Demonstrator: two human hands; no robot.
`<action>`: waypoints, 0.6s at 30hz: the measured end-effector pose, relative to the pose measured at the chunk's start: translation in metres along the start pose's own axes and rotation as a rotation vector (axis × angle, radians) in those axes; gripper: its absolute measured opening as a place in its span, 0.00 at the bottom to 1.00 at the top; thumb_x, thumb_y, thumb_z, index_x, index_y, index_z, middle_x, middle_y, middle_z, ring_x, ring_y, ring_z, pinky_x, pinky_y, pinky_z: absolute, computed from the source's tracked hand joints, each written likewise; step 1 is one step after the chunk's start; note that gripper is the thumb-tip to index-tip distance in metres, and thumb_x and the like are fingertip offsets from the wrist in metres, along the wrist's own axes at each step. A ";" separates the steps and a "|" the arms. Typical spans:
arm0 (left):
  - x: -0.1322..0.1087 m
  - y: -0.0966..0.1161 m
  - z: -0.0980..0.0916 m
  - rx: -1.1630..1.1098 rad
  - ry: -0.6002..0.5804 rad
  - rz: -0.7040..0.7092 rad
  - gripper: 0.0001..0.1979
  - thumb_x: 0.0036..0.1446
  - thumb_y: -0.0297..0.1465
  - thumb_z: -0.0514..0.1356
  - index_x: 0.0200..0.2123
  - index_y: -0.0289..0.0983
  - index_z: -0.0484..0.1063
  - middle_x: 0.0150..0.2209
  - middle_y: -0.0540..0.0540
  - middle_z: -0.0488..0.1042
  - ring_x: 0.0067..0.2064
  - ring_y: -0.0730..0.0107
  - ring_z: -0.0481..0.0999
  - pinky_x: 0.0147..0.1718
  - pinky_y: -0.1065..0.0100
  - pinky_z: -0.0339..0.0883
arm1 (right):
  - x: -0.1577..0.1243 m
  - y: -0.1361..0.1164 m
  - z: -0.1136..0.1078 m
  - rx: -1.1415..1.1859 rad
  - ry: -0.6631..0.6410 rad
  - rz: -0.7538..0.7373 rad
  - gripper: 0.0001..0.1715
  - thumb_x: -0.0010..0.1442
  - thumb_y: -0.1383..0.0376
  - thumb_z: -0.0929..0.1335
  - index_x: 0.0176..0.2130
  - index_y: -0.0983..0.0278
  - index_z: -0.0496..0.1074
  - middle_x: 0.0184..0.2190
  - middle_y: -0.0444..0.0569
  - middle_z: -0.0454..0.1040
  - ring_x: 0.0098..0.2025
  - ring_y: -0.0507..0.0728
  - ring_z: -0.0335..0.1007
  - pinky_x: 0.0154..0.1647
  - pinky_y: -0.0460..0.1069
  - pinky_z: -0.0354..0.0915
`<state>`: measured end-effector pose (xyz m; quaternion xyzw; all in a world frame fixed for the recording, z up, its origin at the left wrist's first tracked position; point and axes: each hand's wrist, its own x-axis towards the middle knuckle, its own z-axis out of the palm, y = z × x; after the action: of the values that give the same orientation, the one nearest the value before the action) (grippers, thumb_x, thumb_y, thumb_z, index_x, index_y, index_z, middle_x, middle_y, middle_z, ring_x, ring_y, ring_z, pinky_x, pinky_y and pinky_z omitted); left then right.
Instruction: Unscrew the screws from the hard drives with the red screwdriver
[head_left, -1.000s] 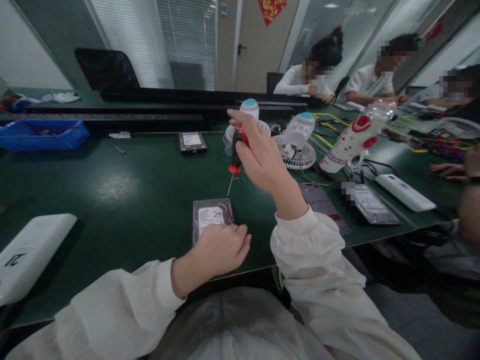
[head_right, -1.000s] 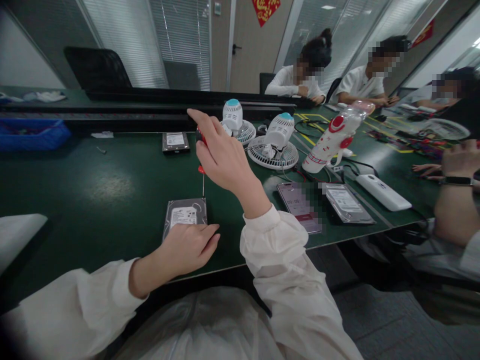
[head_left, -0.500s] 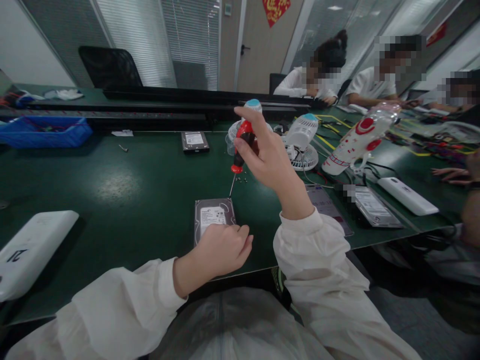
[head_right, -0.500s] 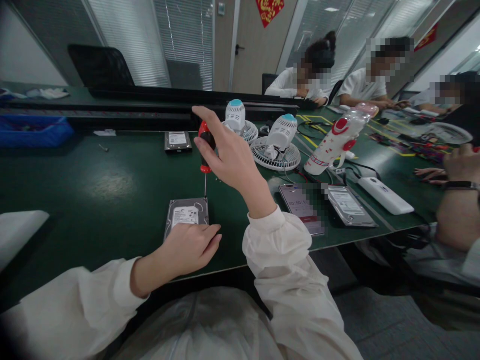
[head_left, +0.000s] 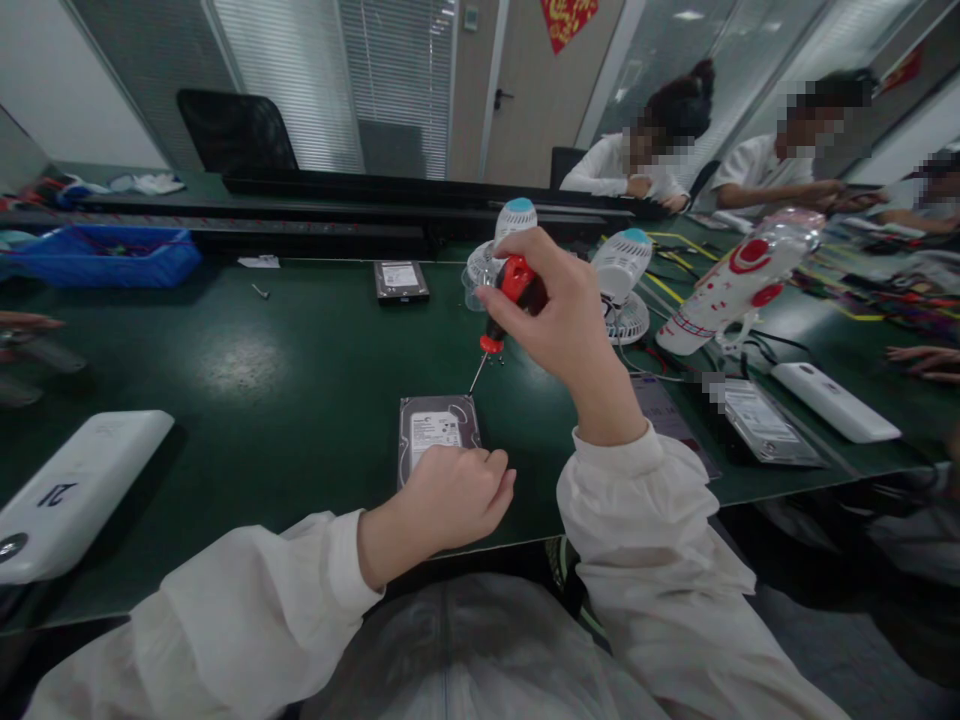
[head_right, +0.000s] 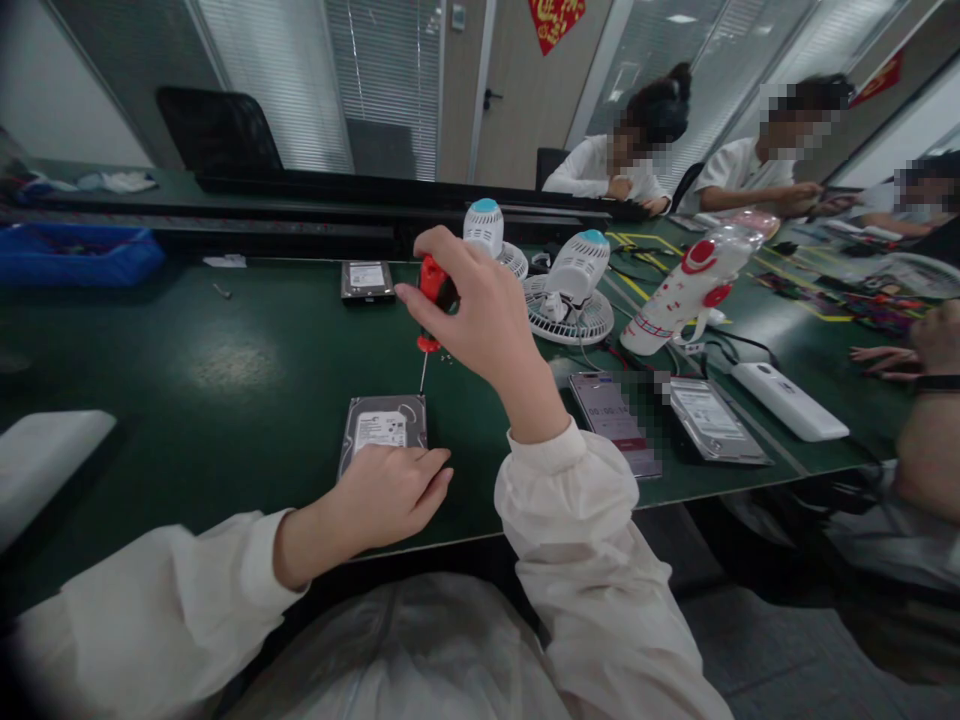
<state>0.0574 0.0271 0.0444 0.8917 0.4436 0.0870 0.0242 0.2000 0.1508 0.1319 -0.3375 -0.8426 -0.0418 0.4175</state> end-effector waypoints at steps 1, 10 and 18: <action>0.000 0.000 0.000 -0.001 -0.002 -0.002 0.19 0.72 0.34 0.46 0.40 0.36 0.76 0.33 0.40 0.82 0.31 0.54 0.83 0.23 0.62 0.66 | 0.000 0.000 -0.001 0.003 0.004 0.005 0.20 0.69 0.50 0.64 0.53 0.59 0.69 0.43 0.50 0.77 0.43 0.60 0.74 0.48 0.59 0.73; 0.000 0.000 0.001 -0.007 0.000 -0.002 0.19 0.72 0.35 0.46 0.39 0.35 0.75 0.33 0.40 0.82 0.31 0.54 0.84 0.24 0.62 0.67 | 0.000 0.001 0.000 0.053 -0.011 -0.023 0.25 0.70 0.52 0.63 0.61 0.58 0.65 0.55 0.55 0.75 0.55 0.64 0.73 0.59 0.63 0.70; 0.002 0.000 0.000 -0.002 -0.023 -0.001 0.20 0.72 0.35 0.45 0.40 0.35 0.76 0.35 0.40 0.83 0.32 0.53 0.84 0.25 0.61 0.69 | 0.000 0.001 0.002 0.134 -0.049 -0.050 0.26 0.73 0.55 0.57 0.65 0.59 0.57 0.58 0.55 0.71 0.56 0.62 0.71 0.60 0.60 0.68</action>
<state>0.0586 0.0281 0.0443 0.8925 0.4435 0.0771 0.0302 0.1994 0.1526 0.1299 -0.2887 -0.8617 0.0125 0.4171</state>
